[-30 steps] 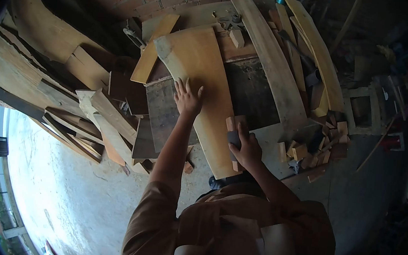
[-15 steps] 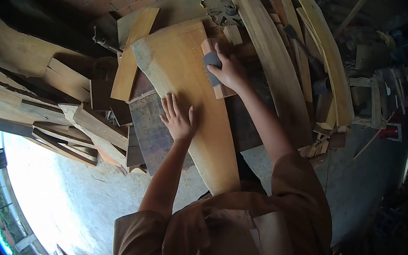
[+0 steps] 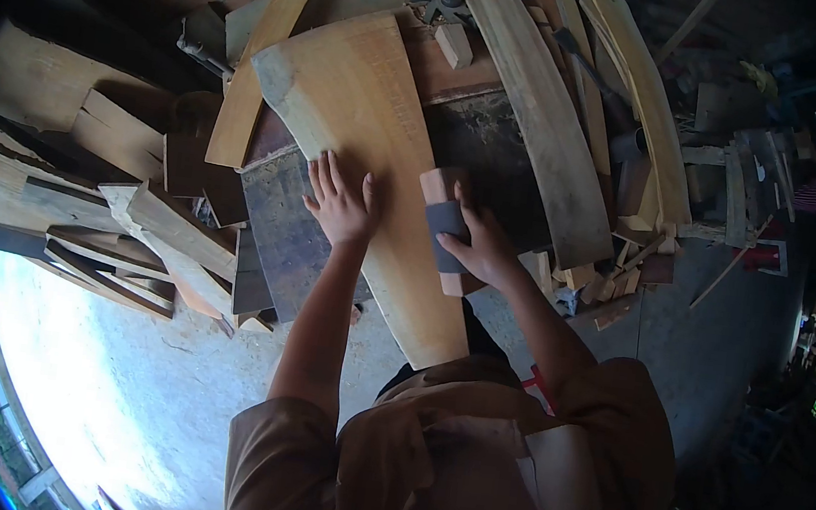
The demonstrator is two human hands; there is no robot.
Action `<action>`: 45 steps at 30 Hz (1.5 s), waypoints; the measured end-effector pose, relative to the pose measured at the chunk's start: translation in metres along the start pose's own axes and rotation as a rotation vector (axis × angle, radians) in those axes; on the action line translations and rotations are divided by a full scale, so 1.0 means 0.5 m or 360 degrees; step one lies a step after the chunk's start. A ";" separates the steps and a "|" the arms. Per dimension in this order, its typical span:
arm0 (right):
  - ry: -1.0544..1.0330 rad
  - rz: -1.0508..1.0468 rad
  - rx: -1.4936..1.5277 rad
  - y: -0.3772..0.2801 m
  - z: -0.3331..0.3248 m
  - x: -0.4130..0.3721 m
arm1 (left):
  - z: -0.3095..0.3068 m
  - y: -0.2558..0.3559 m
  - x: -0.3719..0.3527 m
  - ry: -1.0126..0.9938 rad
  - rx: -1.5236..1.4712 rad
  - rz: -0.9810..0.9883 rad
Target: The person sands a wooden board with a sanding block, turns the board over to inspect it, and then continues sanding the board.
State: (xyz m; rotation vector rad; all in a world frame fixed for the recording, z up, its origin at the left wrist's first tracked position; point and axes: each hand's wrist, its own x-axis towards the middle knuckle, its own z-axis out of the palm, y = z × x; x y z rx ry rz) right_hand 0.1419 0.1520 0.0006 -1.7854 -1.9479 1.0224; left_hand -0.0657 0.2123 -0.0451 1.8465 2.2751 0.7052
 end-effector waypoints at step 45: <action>0.0006 0.0085 -0.0067 -0.043 -0.014 0.046 | 0.001 0.000 -0.002 0.0088 -0.0087 -0.0042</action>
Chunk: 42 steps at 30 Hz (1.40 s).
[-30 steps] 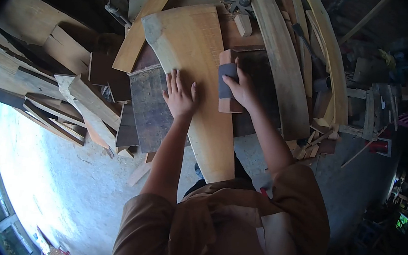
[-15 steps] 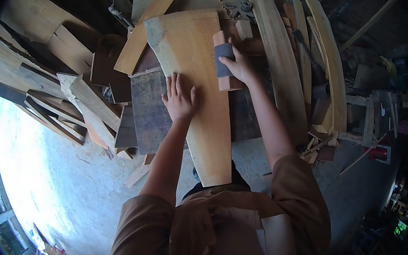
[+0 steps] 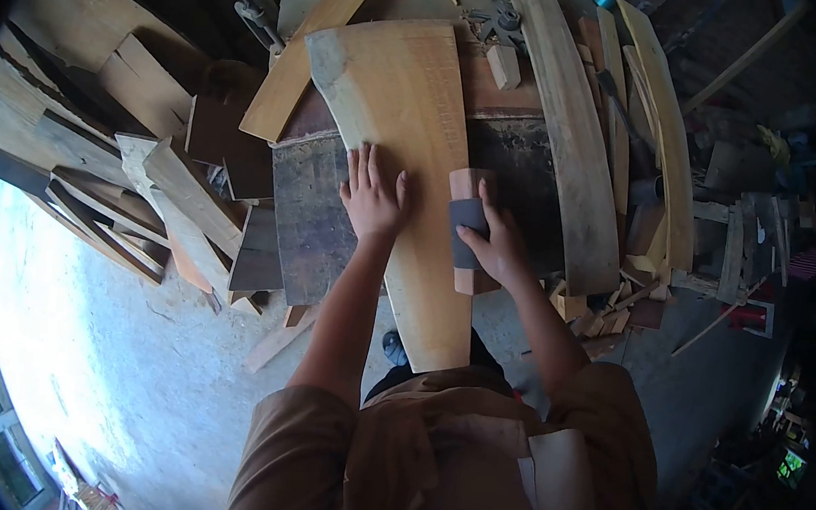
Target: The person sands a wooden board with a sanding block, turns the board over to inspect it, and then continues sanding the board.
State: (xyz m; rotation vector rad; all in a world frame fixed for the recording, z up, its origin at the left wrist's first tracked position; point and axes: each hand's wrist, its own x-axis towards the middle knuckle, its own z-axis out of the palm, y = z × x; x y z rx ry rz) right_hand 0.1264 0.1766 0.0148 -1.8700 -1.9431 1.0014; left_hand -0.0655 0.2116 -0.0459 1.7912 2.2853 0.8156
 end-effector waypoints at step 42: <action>0.0167 -0.0091 -0.0450 -0.119 -0.109 0.490 | -0.008 0.001 -0.002 -0.0117 0.0029 -0.0113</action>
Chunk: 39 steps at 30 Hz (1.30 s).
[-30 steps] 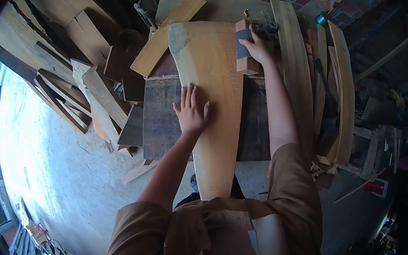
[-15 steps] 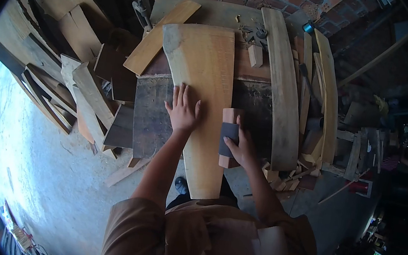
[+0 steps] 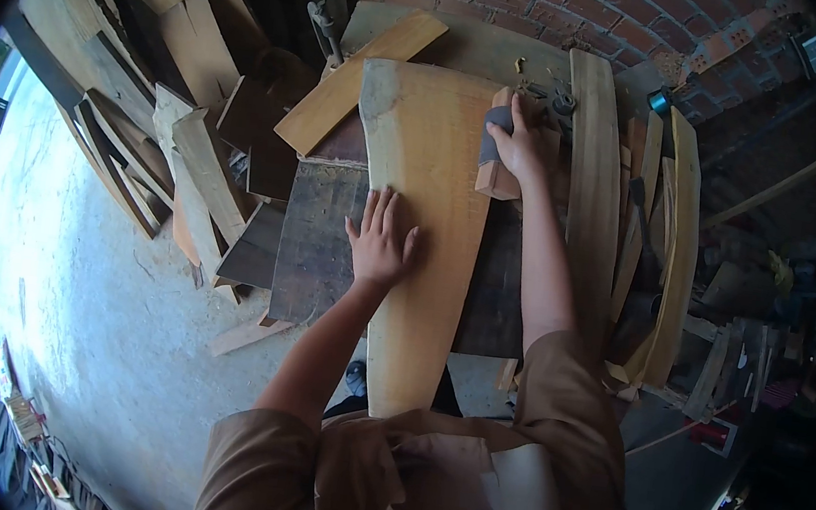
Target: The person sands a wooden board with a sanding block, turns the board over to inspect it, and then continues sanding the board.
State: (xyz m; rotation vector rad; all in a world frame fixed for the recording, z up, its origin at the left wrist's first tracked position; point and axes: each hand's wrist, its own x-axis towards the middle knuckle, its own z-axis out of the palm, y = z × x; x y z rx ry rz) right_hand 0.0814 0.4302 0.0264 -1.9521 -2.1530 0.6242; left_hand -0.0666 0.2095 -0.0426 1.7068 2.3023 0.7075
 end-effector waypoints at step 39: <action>-0.0045 0.0014 -0.0179 -0.042 -0.010 0.100 | -0.010 0.003 0.001 -0.0080 -0.0003 0.0030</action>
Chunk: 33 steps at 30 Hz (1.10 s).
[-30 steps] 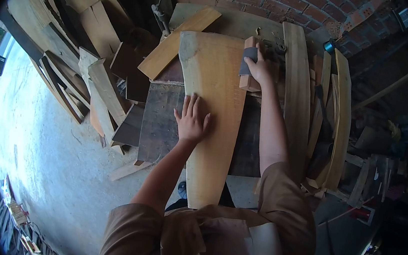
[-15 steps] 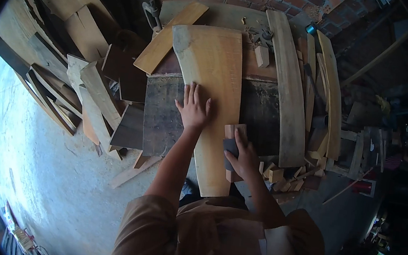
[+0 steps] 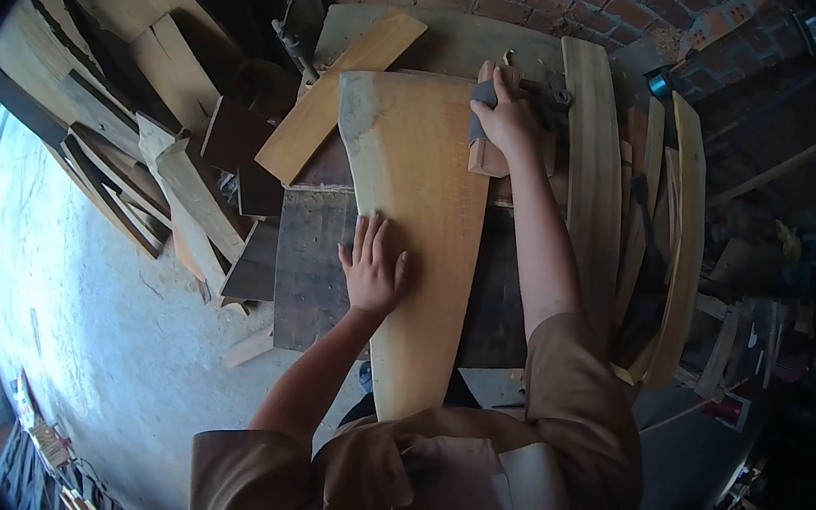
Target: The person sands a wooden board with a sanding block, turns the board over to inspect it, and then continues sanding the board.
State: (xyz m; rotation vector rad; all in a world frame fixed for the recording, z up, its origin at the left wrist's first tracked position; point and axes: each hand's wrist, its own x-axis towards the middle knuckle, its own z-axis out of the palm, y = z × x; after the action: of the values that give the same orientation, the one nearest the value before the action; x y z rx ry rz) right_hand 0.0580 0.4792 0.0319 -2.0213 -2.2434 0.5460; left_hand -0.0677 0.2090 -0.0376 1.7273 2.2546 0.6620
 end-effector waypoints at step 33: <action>-0.0056 0.0014 0.0356 0.085 0.143 -0.731 | 0.017 -0.007 -0.002 0.0088 0.0108 0.0098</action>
State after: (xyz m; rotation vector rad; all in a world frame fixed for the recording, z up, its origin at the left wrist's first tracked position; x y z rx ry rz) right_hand 0.1258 0.1106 0.0180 -1.9262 -2.0848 0.7998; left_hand -0.0667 0.2091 -0.0467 1.8388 2.2941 0.6605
